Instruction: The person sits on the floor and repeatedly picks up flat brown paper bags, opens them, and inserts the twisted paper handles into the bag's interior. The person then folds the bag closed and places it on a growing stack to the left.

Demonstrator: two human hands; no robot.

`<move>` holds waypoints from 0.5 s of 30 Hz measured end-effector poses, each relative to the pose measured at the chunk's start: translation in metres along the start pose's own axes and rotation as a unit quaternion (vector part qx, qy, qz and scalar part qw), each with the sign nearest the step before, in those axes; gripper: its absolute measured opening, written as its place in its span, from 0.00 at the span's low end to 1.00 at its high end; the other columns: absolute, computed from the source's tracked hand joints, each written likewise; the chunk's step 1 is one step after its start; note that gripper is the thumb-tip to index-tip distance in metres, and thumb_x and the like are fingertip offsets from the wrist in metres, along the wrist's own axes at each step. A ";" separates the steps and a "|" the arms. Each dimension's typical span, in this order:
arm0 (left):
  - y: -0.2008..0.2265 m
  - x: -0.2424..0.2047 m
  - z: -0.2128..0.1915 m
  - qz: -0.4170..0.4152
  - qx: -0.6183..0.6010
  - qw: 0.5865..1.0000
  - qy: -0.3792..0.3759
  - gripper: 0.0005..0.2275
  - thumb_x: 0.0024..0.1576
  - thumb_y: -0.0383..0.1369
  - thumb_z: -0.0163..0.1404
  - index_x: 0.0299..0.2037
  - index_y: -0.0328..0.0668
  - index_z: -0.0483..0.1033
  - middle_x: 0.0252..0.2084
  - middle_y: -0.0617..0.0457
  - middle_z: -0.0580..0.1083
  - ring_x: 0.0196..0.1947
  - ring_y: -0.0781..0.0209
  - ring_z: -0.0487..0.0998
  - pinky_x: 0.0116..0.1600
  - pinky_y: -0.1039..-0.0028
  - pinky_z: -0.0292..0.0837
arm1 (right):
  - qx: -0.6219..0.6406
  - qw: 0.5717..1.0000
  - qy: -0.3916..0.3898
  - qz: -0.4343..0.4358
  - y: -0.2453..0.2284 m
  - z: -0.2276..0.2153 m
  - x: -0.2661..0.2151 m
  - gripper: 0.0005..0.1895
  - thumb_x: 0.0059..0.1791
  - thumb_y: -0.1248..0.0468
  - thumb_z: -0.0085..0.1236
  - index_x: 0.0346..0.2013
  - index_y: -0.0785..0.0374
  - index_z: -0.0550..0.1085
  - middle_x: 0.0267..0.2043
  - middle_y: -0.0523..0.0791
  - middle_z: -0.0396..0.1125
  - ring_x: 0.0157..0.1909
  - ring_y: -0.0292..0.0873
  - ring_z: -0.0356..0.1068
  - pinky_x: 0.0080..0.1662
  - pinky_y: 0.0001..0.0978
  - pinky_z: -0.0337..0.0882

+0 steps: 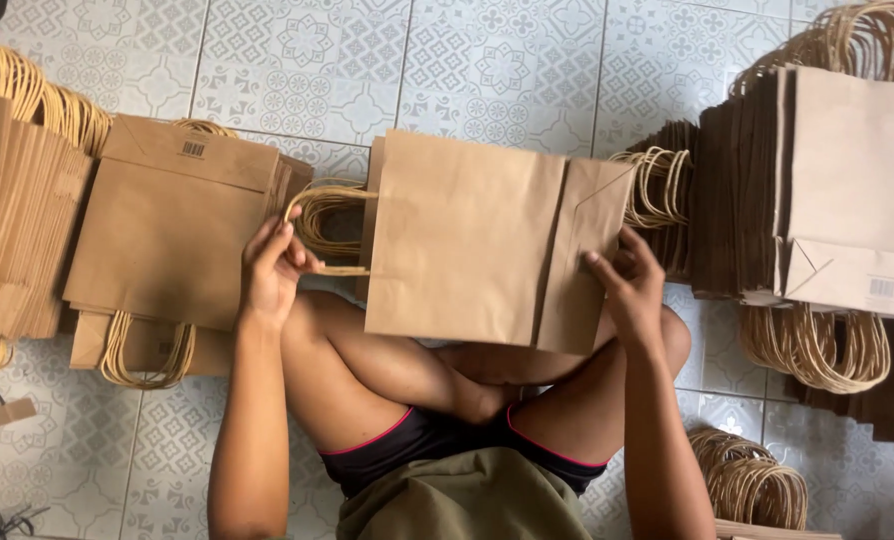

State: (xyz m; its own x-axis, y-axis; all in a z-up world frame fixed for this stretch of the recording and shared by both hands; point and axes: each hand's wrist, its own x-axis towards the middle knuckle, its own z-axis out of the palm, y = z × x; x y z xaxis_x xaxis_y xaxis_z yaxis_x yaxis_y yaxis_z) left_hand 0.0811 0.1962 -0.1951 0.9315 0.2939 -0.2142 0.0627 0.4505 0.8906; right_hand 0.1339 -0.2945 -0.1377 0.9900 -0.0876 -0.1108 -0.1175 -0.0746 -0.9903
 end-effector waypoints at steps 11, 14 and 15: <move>-0.018 0.016 0.041 0.198 0.539 0.816 0.072 0.22 0.61 0.41 0.58 0.64 0.45 0.70 0.49 0.35 0.71 0.54 0.35 0.74 0.56 0.50 0.68 | -0.284 0.951 -0.009 -0.126 0.075 0.014 0.039 0.30 0.49 0.59 0.70 0.61 0.71 0.72 0.49 0.62 0.71 0.51 0.63 0.73 0.52 0.52 0.74; -0.044 0.015 0.054 0.288 0.613 0.734 0.056 0.16 0.63 0.45 0.54 0.56 0.50 0.78 0.50 0.46 0.74 0.54 0.48 0.76 0.60 0.58 0.65 | -0.368 0.915 -0.011 -0.166 0.081 0.025 0.034 0.31 0.49 0.52 0.70 0.58 0.70 0.75 0.45 0.58 0.73 0.48 0.60 0.75 0.49 0.48 0.76; -0.056 0.016 0.056 0.304 0.625 0.719 0.023 0.17 0.64 0.48 0.52 0.53 0.48 0.80 0.51 0.47 0.77 0.54 0.51 0.78 0.62 0.60 0.63 | -0.397 0.903 -0.011 -0.165 0.080 0.028 0.032 0.30 0.52 0.50 0.67 0.59 0.70 0.75 0.45 0.56 0.73 0.48 0.57 0.76 0.48 0.46 0.77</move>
State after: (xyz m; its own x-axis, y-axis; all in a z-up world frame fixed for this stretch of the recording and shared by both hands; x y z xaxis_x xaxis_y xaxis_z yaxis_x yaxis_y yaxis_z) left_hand 0.1122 0.1287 -0.2260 0.9117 0.1560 0.3802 -0.0525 -0.8735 0.4840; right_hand 0.1579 -0.2751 -0.2232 0.9814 0.0891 0.1698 0.1745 -0.7822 -0.5981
